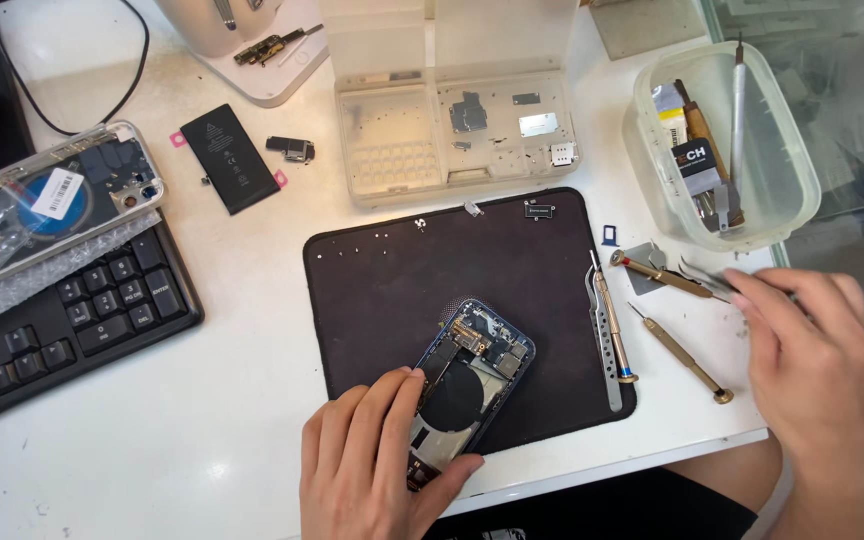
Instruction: The person uses tweezers to manipulate and connect small ribbon cables and components inside a disassembled smartphone. They repeatedly adjust the position of the internal parts and the phone frame on a work mat.
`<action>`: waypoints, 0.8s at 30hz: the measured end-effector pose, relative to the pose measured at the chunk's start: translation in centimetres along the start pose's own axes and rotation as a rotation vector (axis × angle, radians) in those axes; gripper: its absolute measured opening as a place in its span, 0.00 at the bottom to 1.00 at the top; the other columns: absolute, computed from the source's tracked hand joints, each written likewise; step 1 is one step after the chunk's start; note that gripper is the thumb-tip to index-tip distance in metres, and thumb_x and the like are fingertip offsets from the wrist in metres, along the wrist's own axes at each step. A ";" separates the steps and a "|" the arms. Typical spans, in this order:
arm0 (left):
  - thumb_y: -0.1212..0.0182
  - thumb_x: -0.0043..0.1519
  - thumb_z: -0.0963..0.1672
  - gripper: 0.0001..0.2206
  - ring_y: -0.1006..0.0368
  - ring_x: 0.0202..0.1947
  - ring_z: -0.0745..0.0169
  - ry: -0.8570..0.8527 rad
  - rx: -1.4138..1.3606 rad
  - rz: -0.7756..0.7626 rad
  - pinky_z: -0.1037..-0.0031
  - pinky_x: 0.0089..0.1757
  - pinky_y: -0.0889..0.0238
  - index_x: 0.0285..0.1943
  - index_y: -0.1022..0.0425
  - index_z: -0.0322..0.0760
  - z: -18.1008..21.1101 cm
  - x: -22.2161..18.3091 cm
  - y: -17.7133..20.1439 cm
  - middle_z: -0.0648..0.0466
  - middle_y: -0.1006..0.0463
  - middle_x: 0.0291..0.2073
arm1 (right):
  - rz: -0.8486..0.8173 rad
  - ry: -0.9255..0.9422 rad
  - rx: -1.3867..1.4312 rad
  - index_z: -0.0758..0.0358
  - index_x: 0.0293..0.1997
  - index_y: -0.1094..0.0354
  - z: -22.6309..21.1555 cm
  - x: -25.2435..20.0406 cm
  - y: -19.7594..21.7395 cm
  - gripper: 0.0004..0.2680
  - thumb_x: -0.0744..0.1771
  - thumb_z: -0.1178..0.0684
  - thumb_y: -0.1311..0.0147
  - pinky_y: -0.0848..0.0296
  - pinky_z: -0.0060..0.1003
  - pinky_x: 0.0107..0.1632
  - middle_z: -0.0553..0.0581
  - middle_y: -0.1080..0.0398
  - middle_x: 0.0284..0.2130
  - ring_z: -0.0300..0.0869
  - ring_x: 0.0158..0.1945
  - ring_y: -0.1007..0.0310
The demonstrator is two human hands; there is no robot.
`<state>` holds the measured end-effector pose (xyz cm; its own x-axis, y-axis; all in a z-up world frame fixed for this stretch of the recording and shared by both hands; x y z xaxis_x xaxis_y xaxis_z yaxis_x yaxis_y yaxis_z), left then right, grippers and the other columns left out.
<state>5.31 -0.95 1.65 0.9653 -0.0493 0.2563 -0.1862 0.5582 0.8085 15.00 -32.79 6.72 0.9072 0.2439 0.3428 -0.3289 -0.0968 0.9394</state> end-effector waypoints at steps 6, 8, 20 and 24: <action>0.25 0.50 0.46 0.21 0.27 0.48 0.51 0.032 -0.120 0.021 0.59 0.47 0.35 0.50 0.21 0.32 -0.5 0.8 1.3 0.48 0.21 0.48 | -0.088 -0.154 0.730 0.72 0.59 0.36 1.8 -4.8 0.3 0.09 0.72 0.64 0.53 0.26 0.35 0.48 0.63 0.33 0.47 0.39 0.44 0.27; 0.27 0.52 0.44 0.17 0.26 0.47 0.52 0.001 -0.143 0.046 0.60 0.46 0.35 0.49 0.20 0.33 -0.5 1.0 1.5 0.48 0.21 0.48 | -0.145 -0.296 1.216 0.74 0.59 0.36 -0.2 -7.1 -1.3 0.12 0.69 0.64 0.54 0.25 0.31 0.37 0.64 0.30 0.44 0.39 0.36 0.27; 0.27 0.50 0.40 0.15 0.26 0.45 0.54 -0.006 -0.155 0.040 0.60 0.47 0.33 0.47 0.16 0.35 -1.2 0.5 0.9 0.48 0.20 0.46 | -0.228 -0.307 0.949 0.70 0.57 0.28 -14.5 -6.7 -5.0 0.14 0.67 0.68 0.51 0.24 0.25 0.28 0.60 0.23 0.38 0.32 0.27 0.23; 0.27 0.48 0.39 0.15 0.25 0.45 0.54 0.007 -0.171 0.048 0.60 0.46 0.32 0.45 0.15 0.34 -1.4 0.4 0.8 0.48 0.20 0.46 | -0.177 -0.329 0.915 0.69 0.55 0.25 -15.1 -5.8 -4.0 0.13 0.65 0.66 0.47 0.27 0.26 0.29 0.62 0.27 0.41 0.33 0.28 0.26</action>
<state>5.77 0.66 1.65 0.9575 -0.0139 0.2881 -0.1985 0.6927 0.6933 7.07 -19.25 1.08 0.9970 0.0601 0.0487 0.0224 -0.8275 0.5611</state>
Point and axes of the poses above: each hand's wrist, its own x-axis towards the middle knuckle, its own y-axis out of the back of the hand, z = x × y, the point moved 7 cm from there along x, towards the middle knuckle
